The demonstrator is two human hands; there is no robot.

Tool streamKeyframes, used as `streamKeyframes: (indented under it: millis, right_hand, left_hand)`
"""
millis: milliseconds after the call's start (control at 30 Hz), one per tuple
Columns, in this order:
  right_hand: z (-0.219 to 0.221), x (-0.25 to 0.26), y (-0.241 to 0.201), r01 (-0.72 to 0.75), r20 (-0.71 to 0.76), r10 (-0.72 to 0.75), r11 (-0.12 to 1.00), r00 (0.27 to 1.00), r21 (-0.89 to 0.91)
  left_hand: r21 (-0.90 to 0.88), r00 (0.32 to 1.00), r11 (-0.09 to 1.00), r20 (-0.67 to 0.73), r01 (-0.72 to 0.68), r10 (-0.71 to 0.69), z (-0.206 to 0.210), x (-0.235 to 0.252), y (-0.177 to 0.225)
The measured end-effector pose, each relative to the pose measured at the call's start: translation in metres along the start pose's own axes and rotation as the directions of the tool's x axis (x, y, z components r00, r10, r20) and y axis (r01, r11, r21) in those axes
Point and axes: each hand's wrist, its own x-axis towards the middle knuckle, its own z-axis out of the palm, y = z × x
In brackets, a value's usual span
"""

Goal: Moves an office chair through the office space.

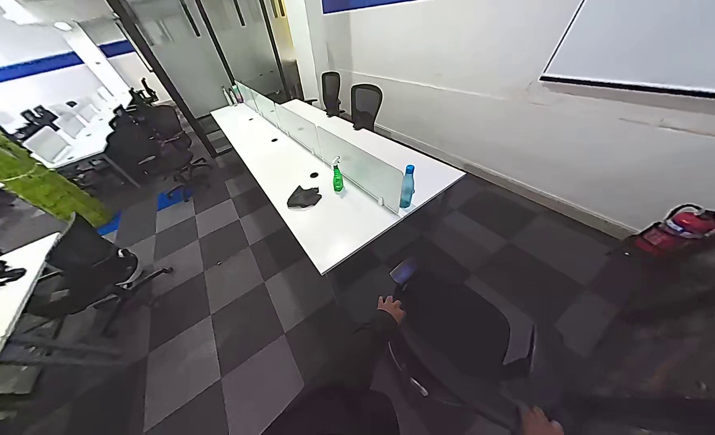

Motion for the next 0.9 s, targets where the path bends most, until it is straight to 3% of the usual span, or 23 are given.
streamKeyframes:
  millis: [233,467,900]
  right_hand:
    - [-0.042,0.095,0.037,-0.041,-0.001,0.041,0.998,0.999,0.05]
    - [-0.088,0.172,0.034,-0.165,0.051,0.162,0.984,0.986,0.072]
    - [-0.154,0.321,0.075,-0.145,0.027,0.143,0.984,0.989,0.099]
  left_hand:
    - [0.047,0.999,0.999,-0.034,0.01,-0.009,-0.04,0.08,0.051]
    - [0.146,1.0,0.989,-0.013,0.007,-0.005,-0.103,0.168,0.079]
    - [0.139,1.0,0.99,0.018,0.001,-0.003,-0.178,0.304,0.132]
